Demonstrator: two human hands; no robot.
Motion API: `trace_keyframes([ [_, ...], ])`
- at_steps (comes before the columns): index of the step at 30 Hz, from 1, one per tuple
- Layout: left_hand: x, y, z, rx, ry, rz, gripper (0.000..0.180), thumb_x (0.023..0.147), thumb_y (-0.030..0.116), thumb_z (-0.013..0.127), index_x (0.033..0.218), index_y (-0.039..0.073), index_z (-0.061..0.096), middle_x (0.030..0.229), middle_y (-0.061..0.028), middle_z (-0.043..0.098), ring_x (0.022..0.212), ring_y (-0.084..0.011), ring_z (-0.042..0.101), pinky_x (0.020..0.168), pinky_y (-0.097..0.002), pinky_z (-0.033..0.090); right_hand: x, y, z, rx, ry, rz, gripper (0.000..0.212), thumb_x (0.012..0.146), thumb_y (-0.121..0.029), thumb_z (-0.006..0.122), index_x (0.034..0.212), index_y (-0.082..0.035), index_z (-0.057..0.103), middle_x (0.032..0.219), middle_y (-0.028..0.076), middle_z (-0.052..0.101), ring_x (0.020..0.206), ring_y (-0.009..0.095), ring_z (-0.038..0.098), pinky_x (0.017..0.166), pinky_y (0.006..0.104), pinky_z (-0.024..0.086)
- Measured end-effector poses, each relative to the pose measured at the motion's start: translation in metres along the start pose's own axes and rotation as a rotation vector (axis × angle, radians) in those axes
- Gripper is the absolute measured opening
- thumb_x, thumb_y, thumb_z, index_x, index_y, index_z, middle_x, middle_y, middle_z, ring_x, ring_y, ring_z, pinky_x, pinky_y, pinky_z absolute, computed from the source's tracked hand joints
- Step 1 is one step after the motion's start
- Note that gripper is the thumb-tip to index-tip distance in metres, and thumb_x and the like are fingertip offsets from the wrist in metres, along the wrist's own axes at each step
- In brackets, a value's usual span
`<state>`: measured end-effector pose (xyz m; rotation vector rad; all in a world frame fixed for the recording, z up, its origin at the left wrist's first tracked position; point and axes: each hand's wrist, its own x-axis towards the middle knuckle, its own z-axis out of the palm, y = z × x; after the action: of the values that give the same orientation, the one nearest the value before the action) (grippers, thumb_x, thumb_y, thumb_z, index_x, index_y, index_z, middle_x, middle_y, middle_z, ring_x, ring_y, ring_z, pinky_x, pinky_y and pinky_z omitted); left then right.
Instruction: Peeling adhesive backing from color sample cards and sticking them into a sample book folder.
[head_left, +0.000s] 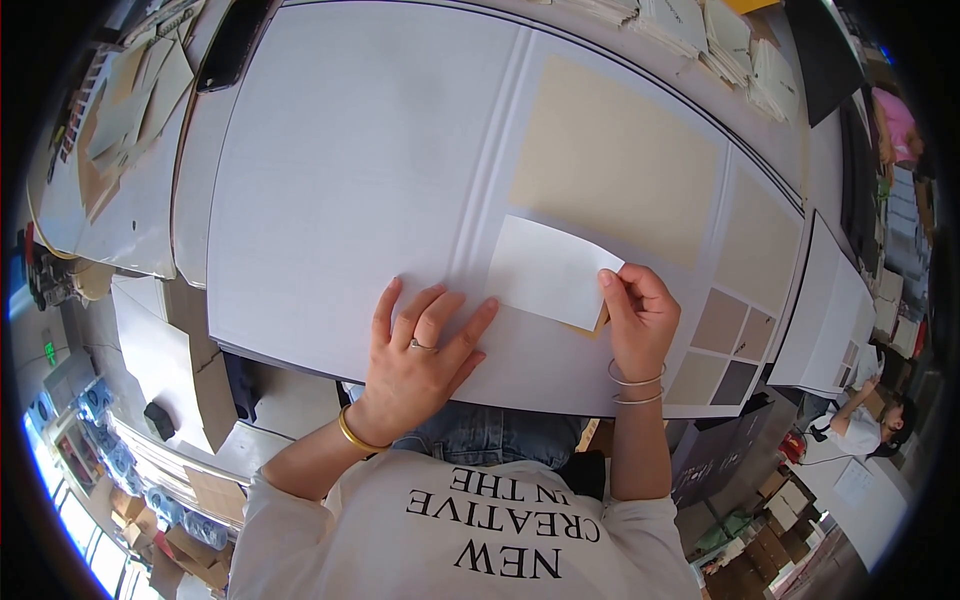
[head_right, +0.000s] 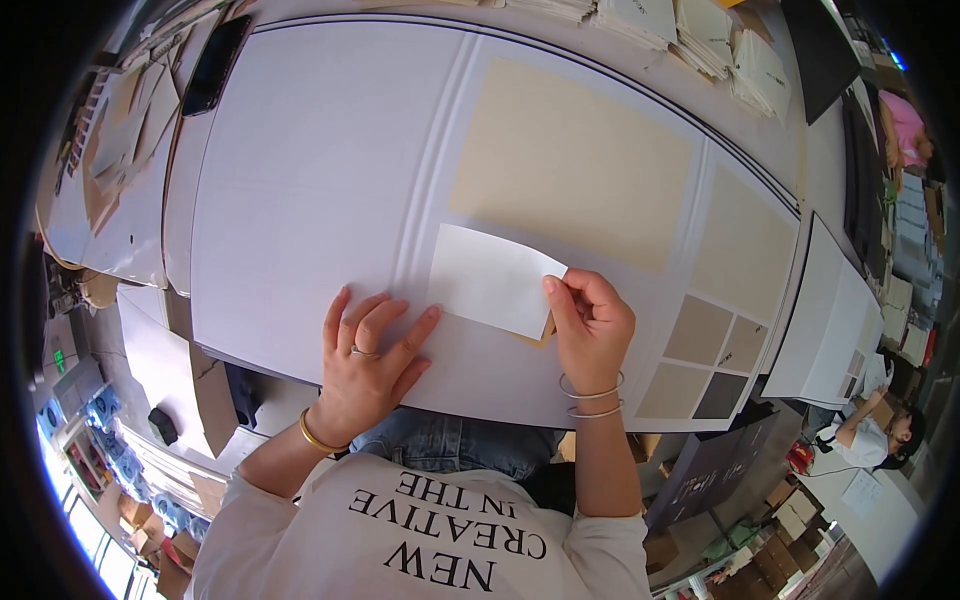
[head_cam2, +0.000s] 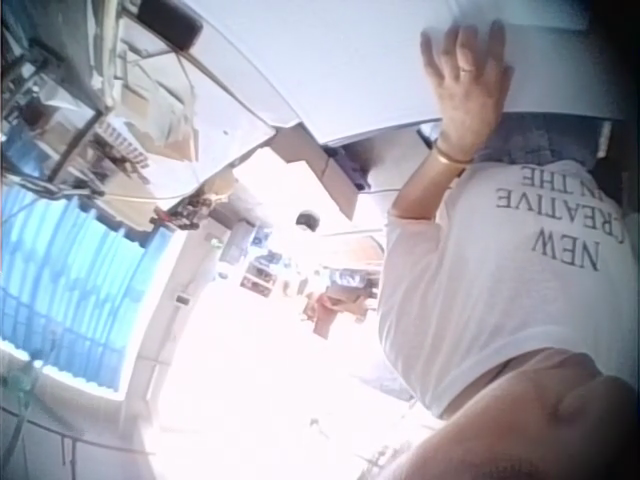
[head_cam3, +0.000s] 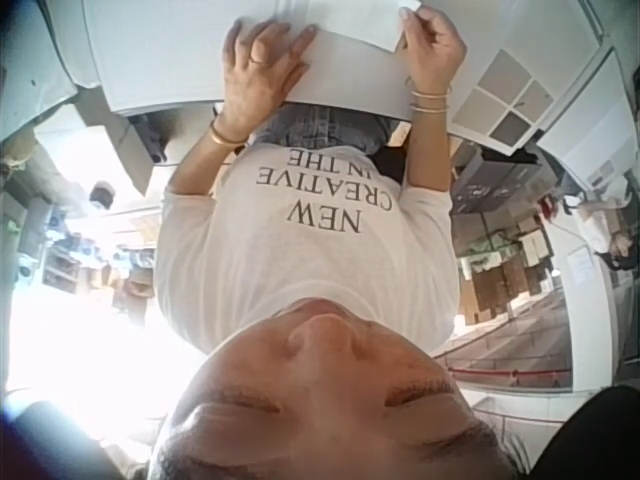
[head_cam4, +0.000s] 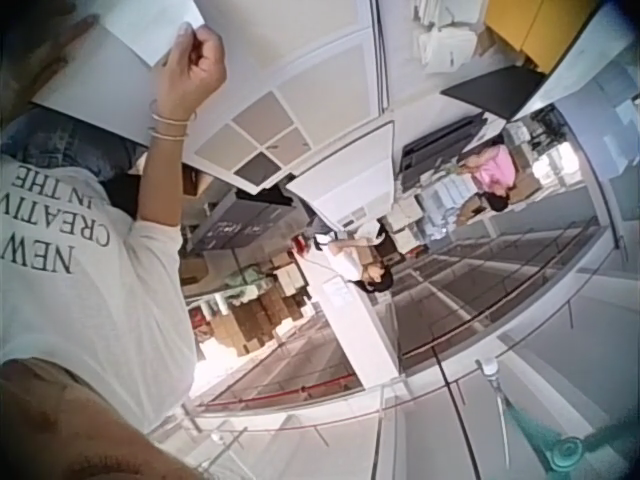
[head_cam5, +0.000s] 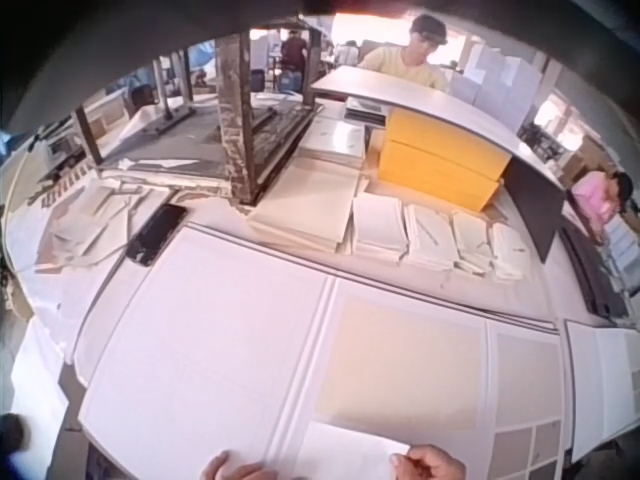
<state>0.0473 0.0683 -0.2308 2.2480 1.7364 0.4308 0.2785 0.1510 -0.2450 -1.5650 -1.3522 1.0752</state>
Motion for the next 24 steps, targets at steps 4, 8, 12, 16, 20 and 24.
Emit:
trace_keyframes([
  [4, 0.0006, 0.0004, -0.0008, -0.003, -0.001, 0.001, 0.058, 0.074, 0.027, 0.075, 0.129, 0.023, 0.058, 0.119, -0.004, 0.045, 0.117, -0.0222, 0.046, 0.107, -0.0534, 0.031, 0.0004, -0.0019, 0.0, 0.006, -0.013, 0.003, 0.013, 0.086, -0.008, 0.072, 0.085, 0.002, 0.064, 0.071, -0.004, 0.057, 0.061, 0.001, 0.047, 0.055, 0.0164, 0.038],
  [8, 0.0005, 0.0005, -0.0006, -0.002, 0.005, 0.001, 0.059, 0.073, 0.027, 0.075, 0.129, 0.023, 0.058, 0.118, -0.0043, 0.045, 0.117, -0.0224, 0.046, 0.107, -0.0536, 0.031, 0.0004, -0.0011, -0.0004, -0.013, -0.013, -0.005, 0.013, 0.086, -0.007, 0.072, 0.084, 0.002, 0.063, 0.071, -0.004, 0.056, 0.061, 0.001, 0.046, 0.055, 0.0163, 0.038],
  [12, 0.0016, 0.0011, -0.001, 0.0, 0.012, 0.009, 0.056, 0.074, 0.026, 0.075, 0.127, 0.02, 0.059, 0.122, -0.0043, 0.047, 0.118, -0.0219, 0.046, 0.107, -0.0532, 0.031, 0.0, -0.0001, -0.0015, -0.021, -0.037, -0.003, 0.009, 0.087, -0.006, 0.07, 0.088, 0.002, 0.065, 0.075, -0.004, 0.06, 0.064, 0.0, 0.048, 0.058, 0.0159, 0.039],
  [16, 0.0047, 0.0006, -0.0005, -0.048, -0.047, 0.077, 0.058, 0.073, 0.02, 0.073, 0.128, 0.011, 0.057, 0.14, -0.0046, 0.045, 0.127, -0.0257, 0.043, 0.11, -0.0508, 0.029, -0.0002, 0.0005, -0.0007, -0.015, -0.033, 0.013, 0.009, 0.087, -0.006, 0.07, 0.088, 0.002, 0.065, 0.074, -0.004, 0.06, 0.063, 0.0, 0.047, 0.056, 0.0159, 0.038],
  [20, 0.0067, 0.0022, -0.0023, -0.069, -0.055, 0.067, 0.057, 0.073, 0.016, 0.073, 0.127, 0.007, 0.057, 0.145, -0.0049, 0.044, 0.133, -0.0259, 0.04, 0.111, -0.0497, 0.027, 0.0011, -0.0055, 0.002, -0.029, -0.007, 0.007, 0.011, 0.085, -0.005, 0.072, 0.085, 0.003, 0.064, 0.071, -0.003, 0.058, 0.062, 0.001, 0.048, 0.057, 0.0166, 0.04],
  [24, 0.0072, 0.0026, -0.0023, -0.072, -0.058, 0.071, 0.057, 0.073, 0.016, 0.073, 0.127, 0.007, 0.057, 0.144, -0.0053, 0.046, 0.133, -0.0253, 0.04, 0.111, -0.0498, 0.027, 0.0021, -0.0058, 0.0008, -0.053, -0.022, 0.003, 0.011, 0.085, -0.005, 0.071, 0.086, 0.003, 0.064, 0.072, -0.003, 0.059, 0.063, 0.002, 0.05, 0.058, 0.0168, 0.041],
])
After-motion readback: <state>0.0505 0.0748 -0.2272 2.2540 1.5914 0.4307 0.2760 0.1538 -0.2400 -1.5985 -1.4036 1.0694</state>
